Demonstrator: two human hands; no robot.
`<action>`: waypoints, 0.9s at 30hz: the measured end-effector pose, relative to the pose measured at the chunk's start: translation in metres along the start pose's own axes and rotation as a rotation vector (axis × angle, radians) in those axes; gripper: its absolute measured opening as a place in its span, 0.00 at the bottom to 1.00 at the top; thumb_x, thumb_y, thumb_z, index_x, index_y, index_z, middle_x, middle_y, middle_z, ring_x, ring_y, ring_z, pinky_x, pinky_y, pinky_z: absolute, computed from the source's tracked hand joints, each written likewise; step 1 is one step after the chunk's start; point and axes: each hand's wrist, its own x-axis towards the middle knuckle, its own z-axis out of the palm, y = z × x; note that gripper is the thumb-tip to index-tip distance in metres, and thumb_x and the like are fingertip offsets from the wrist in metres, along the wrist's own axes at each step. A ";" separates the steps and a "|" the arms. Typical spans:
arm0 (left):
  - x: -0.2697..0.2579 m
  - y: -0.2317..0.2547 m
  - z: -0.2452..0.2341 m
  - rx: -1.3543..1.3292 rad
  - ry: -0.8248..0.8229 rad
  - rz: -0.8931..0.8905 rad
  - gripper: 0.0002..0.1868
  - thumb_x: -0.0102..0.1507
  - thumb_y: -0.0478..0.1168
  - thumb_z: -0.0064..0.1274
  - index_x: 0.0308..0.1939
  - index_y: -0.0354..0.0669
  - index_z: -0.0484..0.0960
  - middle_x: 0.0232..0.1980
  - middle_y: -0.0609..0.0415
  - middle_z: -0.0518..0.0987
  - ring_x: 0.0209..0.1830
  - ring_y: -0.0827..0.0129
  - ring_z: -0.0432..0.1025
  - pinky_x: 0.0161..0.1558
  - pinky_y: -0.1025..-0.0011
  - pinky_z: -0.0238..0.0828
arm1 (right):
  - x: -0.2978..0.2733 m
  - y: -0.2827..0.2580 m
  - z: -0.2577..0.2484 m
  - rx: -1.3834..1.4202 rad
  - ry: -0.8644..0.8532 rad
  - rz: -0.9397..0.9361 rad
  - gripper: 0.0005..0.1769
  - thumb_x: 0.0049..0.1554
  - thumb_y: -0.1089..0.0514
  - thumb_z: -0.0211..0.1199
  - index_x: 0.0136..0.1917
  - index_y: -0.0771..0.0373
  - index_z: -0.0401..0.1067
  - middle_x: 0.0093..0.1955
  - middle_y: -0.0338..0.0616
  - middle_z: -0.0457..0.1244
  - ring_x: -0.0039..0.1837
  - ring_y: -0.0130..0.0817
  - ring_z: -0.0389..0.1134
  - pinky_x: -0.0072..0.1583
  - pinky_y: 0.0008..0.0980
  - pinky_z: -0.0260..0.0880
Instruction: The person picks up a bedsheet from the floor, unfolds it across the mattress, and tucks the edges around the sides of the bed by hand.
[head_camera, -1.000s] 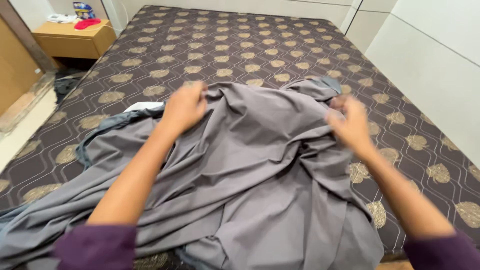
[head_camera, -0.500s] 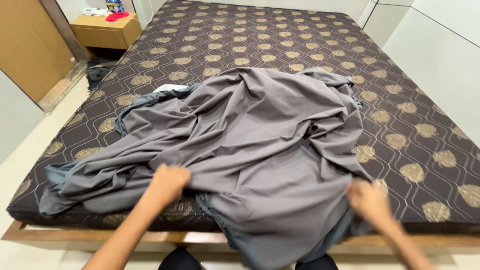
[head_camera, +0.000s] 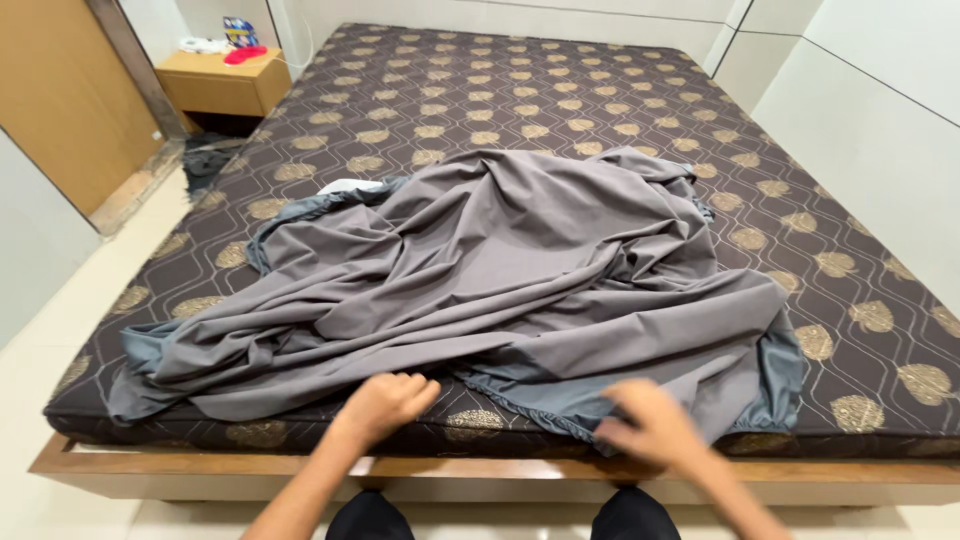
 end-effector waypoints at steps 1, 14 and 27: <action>0.001 0.003 0.003 0.006 -0.001 0.001 0.13 0.57 0.38 0.52 0.45 0.44 0.79 0.30 0.57 0.71 0.27 0.68 0.72 0.27 0.67 0.69 | -0.004 -0.015 0.014 0.017 -0.023 -0.143 0.32 0.42 0.43 0.75 0.53 0.66 0.74 0.48 0.53 0.67 0.51 0.53 0.67 0.54 0.45 0.66; 0.046 0.039 -0.019 0.188 0.363 -0.128 0.11 0.55 0.39 0.53 0.40 0.41 0.80 0.36 0.56 0.75 0.32 0.68 0.69 0.30 0.71 0.65 | -0.114 0.071 -0.163 -0.359 0.841 0.293 0.07 0.57 0.68 0.60 0.50 0.61 0.72 0.50 0.47 0.68 0.52 0.39 0.70 0.58 0.34 0.68; -0.096 -0.061 -0.108 0.385 0.427 -0.959 0.07 0.63 0.31 0.52 0.43 0.43 0.78 0.41 0.51 0.76 0.40 0.54 0.71 0.43 0.57 0.66 | -0.135 0.161 -0.114 -0.749 0.501 0.794 0.06 0.61 0.55 0.63 0.47 0.48 0.82 0.51 0.46 0.63 0.54 0.47 0.66 0.58 0.42 0.69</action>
